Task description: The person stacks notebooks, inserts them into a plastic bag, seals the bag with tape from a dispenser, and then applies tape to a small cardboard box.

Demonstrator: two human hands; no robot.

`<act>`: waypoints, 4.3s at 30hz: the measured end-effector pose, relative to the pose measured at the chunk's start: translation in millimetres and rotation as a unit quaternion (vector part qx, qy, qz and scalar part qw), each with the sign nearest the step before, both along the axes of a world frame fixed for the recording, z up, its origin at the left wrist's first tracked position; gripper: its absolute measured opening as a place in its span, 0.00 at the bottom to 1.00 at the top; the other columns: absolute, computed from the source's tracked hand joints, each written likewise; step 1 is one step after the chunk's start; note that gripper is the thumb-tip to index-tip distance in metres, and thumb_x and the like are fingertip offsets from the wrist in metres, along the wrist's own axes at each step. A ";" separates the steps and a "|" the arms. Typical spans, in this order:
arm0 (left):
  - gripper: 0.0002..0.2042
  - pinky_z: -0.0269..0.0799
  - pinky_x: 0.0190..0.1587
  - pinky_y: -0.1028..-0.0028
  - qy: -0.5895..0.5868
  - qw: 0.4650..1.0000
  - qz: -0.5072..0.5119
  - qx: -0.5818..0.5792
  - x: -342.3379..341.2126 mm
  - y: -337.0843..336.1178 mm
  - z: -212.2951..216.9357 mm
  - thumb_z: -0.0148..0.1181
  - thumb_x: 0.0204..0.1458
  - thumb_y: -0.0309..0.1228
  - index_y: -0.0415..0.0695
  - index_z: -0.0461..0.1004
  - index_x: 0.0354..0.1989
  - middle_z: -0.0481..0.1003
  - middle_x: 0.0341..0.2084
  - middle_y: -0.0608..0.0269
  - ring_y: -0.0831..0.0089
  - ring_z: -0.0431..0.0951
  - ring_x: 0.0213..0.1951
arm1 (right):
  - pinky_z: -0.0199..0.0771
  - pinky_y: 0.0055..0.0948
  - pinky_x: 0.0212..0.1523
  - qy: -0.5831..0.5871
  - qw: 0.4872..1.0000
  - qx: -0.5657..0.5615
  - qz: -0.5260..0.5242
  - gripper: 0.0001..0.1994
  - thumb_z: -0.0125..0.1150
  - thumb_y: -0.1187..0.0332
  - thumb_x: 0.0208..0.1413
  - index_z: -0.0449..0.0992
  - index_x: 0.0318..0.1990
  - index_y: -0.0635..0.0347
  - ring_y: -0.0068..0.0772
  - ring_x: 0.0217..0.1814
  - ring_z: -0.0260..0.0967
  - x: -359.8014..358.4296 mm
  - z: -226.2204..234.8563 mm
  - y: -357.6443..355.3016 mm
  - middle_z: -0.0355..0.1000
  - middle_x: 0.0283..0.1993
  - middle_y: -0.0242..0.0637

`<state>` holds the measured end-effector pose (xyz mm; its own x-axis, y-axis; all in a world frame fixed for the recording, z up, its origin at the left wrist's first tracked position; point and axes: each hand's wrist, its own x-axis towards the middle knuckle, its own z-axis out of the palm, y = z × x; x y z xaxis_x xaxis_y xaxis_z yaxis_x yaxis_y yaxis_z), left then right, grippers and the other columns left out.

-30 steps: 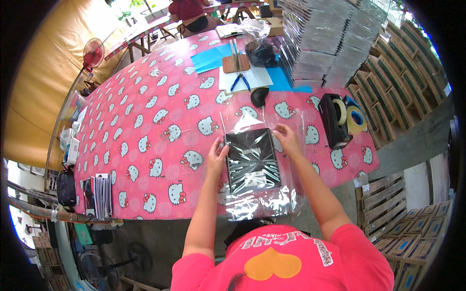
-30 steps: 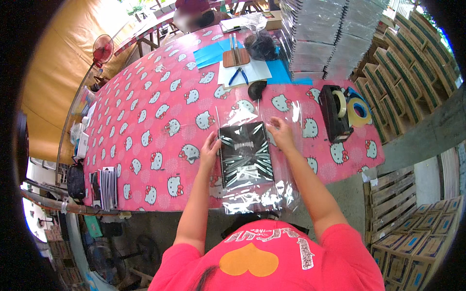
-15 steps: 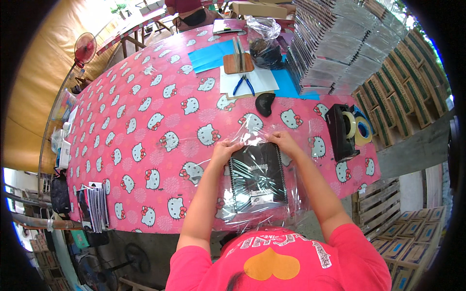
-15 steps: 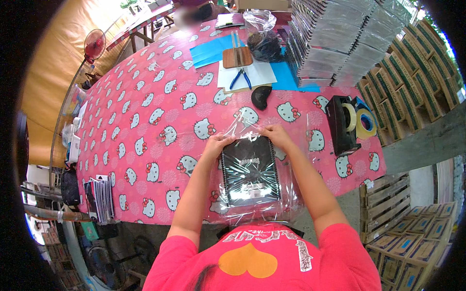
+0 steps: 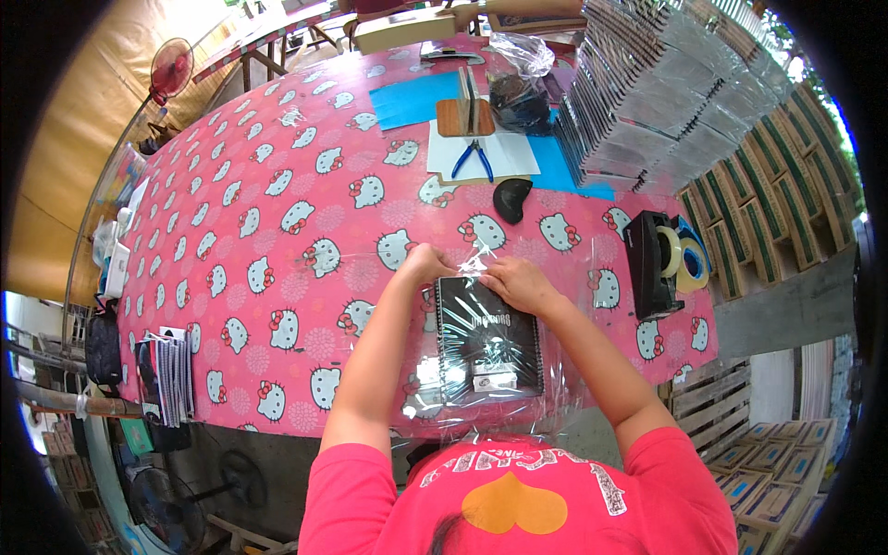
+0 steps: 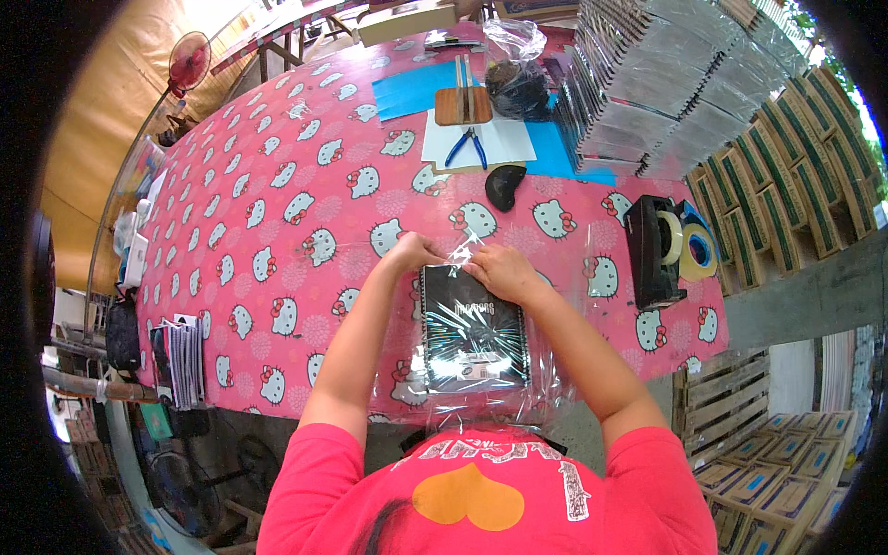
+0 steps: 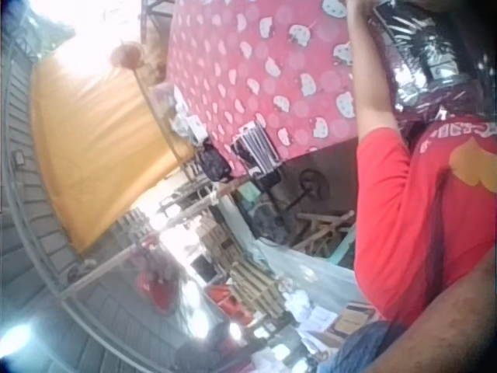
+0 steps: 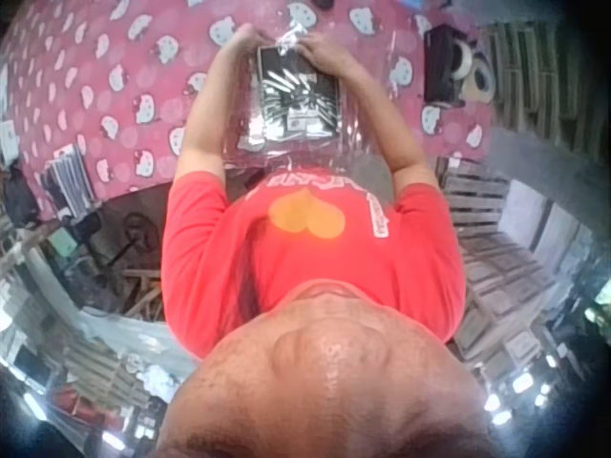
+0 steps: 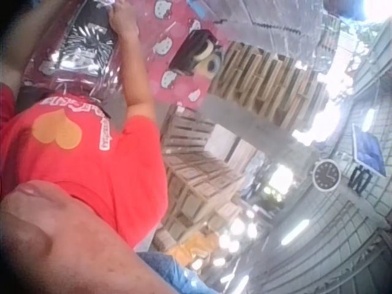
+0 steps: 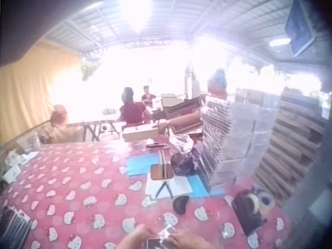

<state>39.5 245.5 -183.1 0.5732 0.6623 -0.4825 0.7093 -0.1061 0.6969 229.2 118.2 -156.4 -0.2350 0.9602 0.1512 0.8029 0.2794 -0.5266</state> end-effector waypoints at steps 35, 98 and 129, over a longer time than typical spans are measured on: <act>0.15 0.70 0.38 0.72 -0.179 0.983 -0.006 0.029 -19.1 -29.7 3.4 0.55 0.55 0.40 0.39 0.77 0.39 0.78 0.28 0.57 0.72 0.76 0.32 | 0.69 0.42 0.42 -0.032 0.975 -0.207 -0.071 0.19 0.54 0.51 0.52 0.76 0.37 0.59 0.49 0.42 0.70 -2.0 8.7 24.7 0.73 0.37 0.51; 0.07 0.30 0.63 0.46 -0.177 0.886 0.084 0.421 -9.5 -138.1 16.7 0.57 0.48 0.36 0.48 0.77 0.31 0.73 0.49 0.63 0.62 0.59 0.61 | 0.71 0.39 0.47 -0.106 0.935 -0.210 -0.266 0.27 0.67 0.44 0.38 0.78 0.36 0.60 0.45 0.50 0.70 -35.7 42.0 -4.6 0.73 0.44 0.47; 0.47 0.67 0.50 0.70 -0.507 0.836 0.178 0.114 -25.8 -161.7 77.3 0.77 0.22 0.31 0.41 0.56 0.57 0.66 0.46 0.60 0.68 0.69 0.48 | 0.56 0.30 0.59 0.474 0.880 0.010 -0.019 0.44 0.77 0.64 0.28 0.57 0.56 0.59 0.28 0.57 0.57 -2.3 74.7 -102.7 0.61 0.53 0.34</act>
